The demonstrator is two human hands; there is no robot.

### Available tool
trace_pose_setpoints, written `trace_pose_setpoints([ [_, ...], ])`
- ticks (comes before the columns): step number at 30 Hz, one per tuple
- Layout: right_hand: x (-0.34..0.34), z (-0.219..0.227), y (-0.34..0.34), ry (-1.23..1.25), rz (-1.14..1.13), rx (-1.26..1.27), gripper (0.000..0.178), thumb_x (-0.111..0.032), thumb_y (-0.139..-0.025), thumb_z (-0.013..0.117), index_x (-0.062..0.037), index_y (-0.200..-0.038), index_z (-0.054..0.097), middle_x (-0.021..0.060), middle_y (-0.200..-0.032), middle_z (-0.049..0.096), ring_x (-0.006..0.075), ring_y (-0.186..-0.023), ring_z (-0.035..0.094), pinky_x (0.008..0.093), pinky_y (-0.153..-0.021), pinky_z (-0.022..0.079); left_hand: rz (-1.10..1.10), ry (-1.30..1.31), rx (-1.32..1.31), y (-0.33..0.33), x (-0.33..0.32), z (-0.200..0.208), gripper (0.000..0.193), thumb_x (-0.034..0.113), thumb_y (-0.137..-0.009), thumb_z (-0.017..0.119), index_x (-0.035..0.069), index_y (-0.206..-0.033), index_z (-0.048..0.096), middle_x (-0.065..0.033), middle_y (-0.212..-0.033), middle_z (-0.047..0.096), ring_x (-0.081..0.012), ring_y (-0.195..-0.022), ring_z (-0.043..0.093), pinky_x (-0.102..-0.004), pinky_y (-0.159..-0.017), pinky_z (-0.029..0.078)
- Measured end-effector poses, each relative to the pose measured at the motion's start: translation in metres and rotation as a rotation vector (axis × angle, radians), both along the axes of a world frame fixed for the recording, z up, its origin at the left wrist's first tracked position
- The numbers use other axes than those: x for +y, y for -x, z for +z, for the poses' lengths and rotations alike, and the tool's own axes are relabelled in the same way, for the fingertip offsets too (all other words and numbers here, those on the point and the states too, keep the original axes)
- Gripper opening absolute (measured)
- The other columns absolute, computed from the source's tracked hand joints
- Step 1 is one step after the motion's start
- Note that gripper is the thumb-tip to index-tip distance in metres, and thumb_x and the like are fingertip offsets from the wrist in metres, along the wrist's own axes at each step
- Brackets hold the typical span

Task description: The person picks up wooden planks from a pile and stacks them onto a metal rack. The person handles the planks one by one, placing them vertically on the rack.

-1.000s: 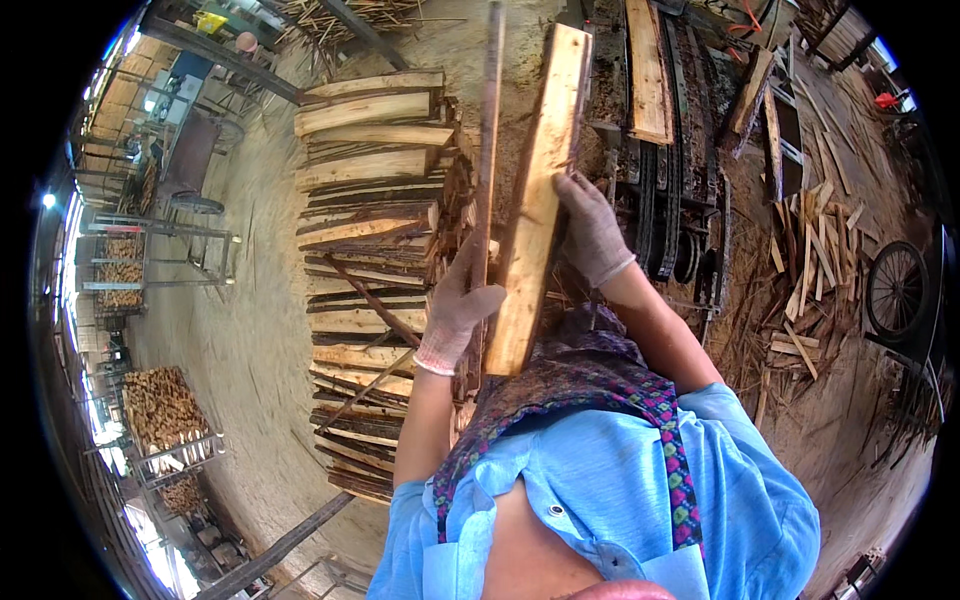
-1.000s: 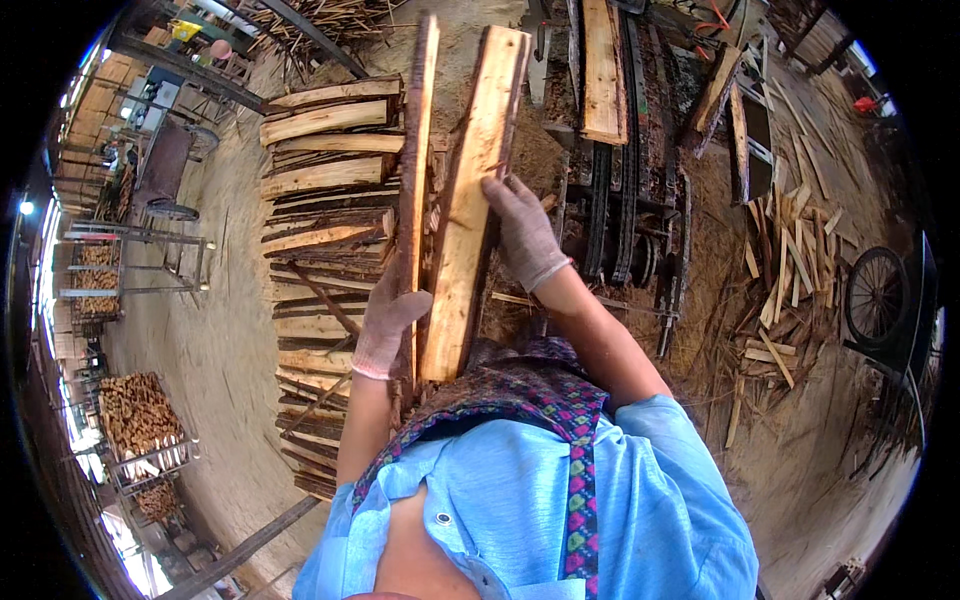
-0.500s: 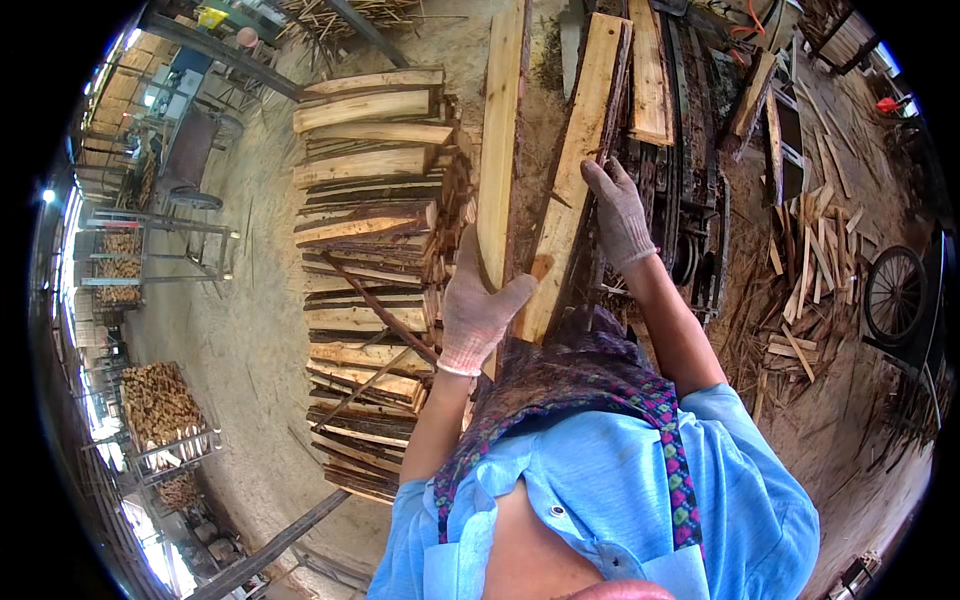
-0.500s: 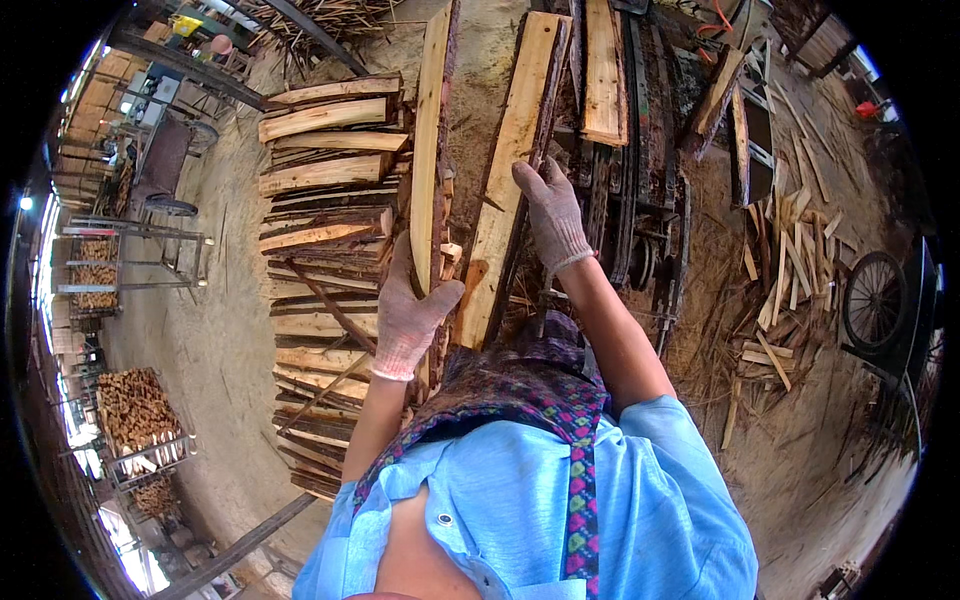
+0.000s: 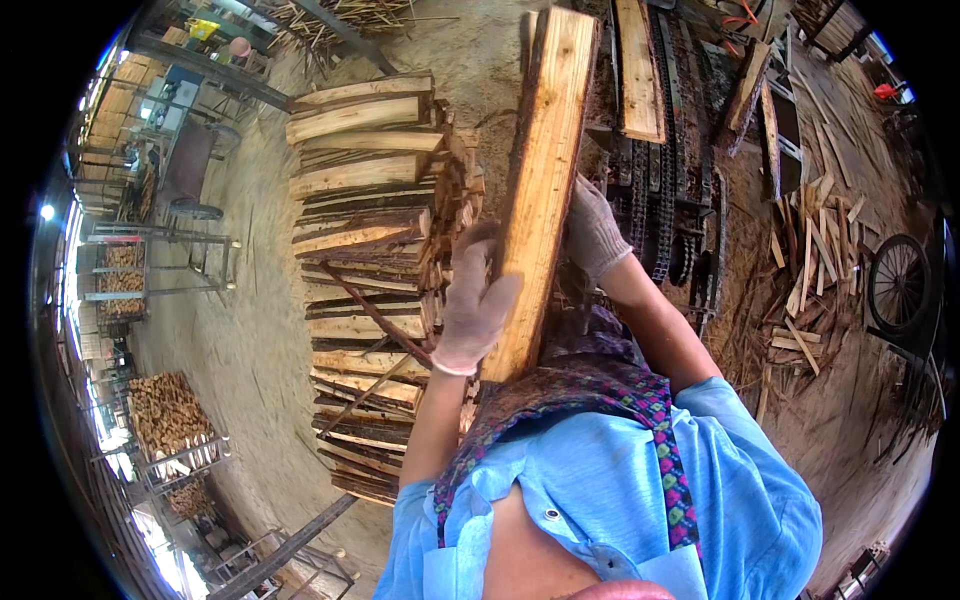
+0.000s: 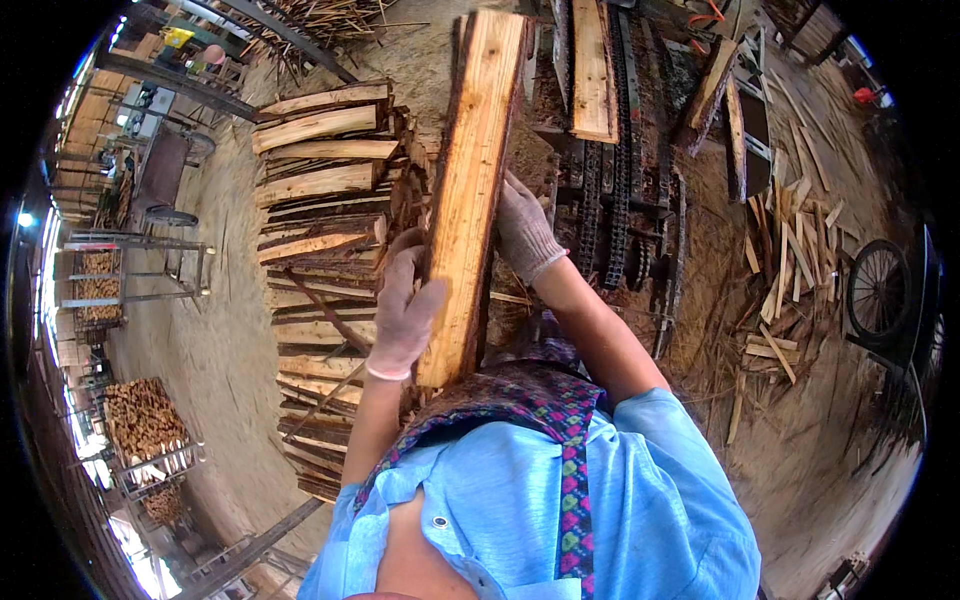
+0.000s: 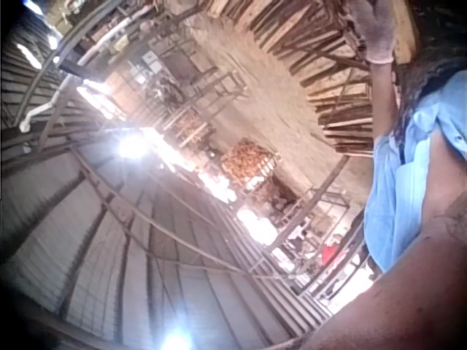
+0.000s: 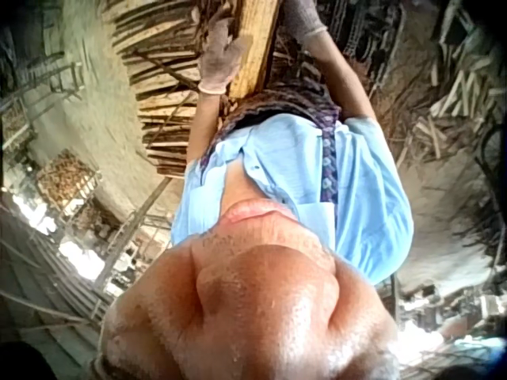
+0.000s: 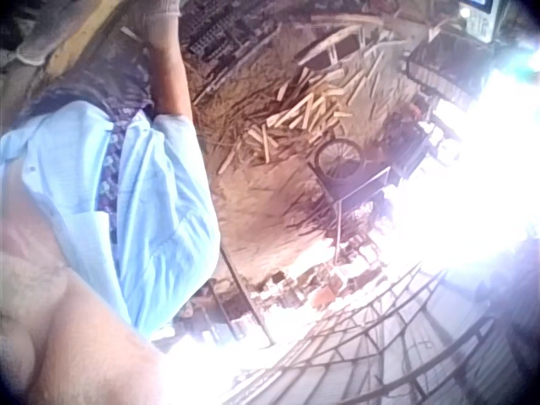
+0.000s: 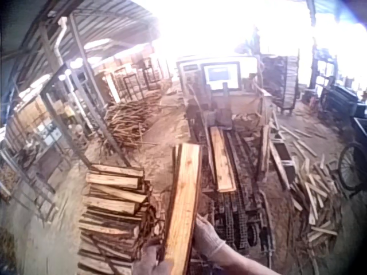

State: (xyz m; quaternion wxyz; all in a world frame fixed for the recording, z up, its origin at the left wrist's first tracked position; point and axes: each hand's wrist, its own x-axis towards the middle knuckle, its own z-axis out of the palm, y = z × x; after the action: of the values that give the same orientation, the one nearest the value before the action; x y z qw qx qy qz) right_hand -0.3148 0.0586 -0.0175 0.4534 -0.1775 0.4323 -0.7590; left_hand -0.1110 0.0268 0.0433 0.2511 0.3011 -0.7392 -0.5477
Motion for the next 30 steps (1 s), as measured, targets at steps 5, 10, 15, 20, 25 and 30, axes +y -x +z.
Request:
trace_pose_setpoints([
  [5,0.008,0.028,-0.003,-0.099,-0.095,-0.152,0.082,-0.075,-0.097,0.047,-0.0043,-0.138,0.058,0.0104,-0.120,0.070,0.0204,-0.103,0.068,0.0356,-0.091,0.056,0.110,0.114,-0.044,0.029,0.005,-0.008,0.078,0.028,-0.100,0.066,-0.006,-0.158,0.026,-0.0219,-0.156,0.041,-0.0275,-0.140,0.044,-0.0369,-0.119,0.031],
  [10,0.017,0.028,0.012,0.019,-0.167,-0.068,0.063,-0.051,-0.099,0.063,-0.0011,-0.138,0.055,0.0098,-0.118,0.069,0.0172,-0.102,0.066,0.0331,-0.090,0.054,-0.134,-0.216,-0.040,0.063,-0.003,-0.002,0.073,0.028,-0.102,0.067,-0.005,-0.156,0.032,-0.0199,-0.150,0.053,-0.0228,-0.138,0.049,-0.0343,-0.116,0.035],
  [15,0.059,0.042,0.048,-0.284,-0.264,0.210,0.050,-0.027,-0.094,0.075,0.0017,-0.130,0.057,0.0097,-0.114,0.070,0.0152,-0.100,0.066,0.0296,-0.089,0.054,-0.179,0.141,-0.080,0.107,0.010,-0.001,0.078,0.037,-0.098,0.068,0.002,-0.157,0.031,-0.0299,-0.134,0.061,-0.0402,-0.122,0.065,-0.0421,-0.099,0.052],
  [20,0.075,0.036,0.122,-0.395,-0.356,0.130,0.047,-0.033,-0.090,0.078,0.0048,-0.114,0.064,0.0103,-0.094,0.072,0.0181,-0.077,0.070,0.0325,-0.070,0.058,-0.374,0.077,-0.012,0.122,0.014,0.010,0.089,0.049,-0.101,0.062,-0.004,-0.160,0.023,-0.0256,-0.160,0.038,-0.0320,-0.151,0.035,-0.0377,-0.122,0.029],
  [25,0.040,0.008,0.257,-0.453,-0.435,0.230,0.050,-0.034,-0.088,0.081,0.0081,-0.111,0.066,0.0145,-0.095,0.073,0.0235,-0.079,0.072,0.0347,-0.071,0.059,-0.116,-0.506,-0.001,0.043,0.018,-0.016,0.073,0.026,-0.102,0.065,-0.002,-0.159,0.031,-0.0163,-0.156,0.046,-0.0243,-0.141,0.047,-0.0340,-0.117,0.037],
  [30,-0.050,-0.014,0.354,-0.392,-0.183,0.430,0.057,-0.042,-0.089,0.078,0.0076,-0.117,0.070,0.0137,-0.106,0.075,0.0215,-0.088,0.073,0.0338,-0.076,0.058,0.357,-0.877,0.007,-0.054,0.039,-0.055,0.065,0.018,-0.102,0.064,-0.002,-0.157,0.035,-0.0103,-0.132,0.058,-0.0151,-0.109,0.060,-0.0273,-0.091,0.050],
])
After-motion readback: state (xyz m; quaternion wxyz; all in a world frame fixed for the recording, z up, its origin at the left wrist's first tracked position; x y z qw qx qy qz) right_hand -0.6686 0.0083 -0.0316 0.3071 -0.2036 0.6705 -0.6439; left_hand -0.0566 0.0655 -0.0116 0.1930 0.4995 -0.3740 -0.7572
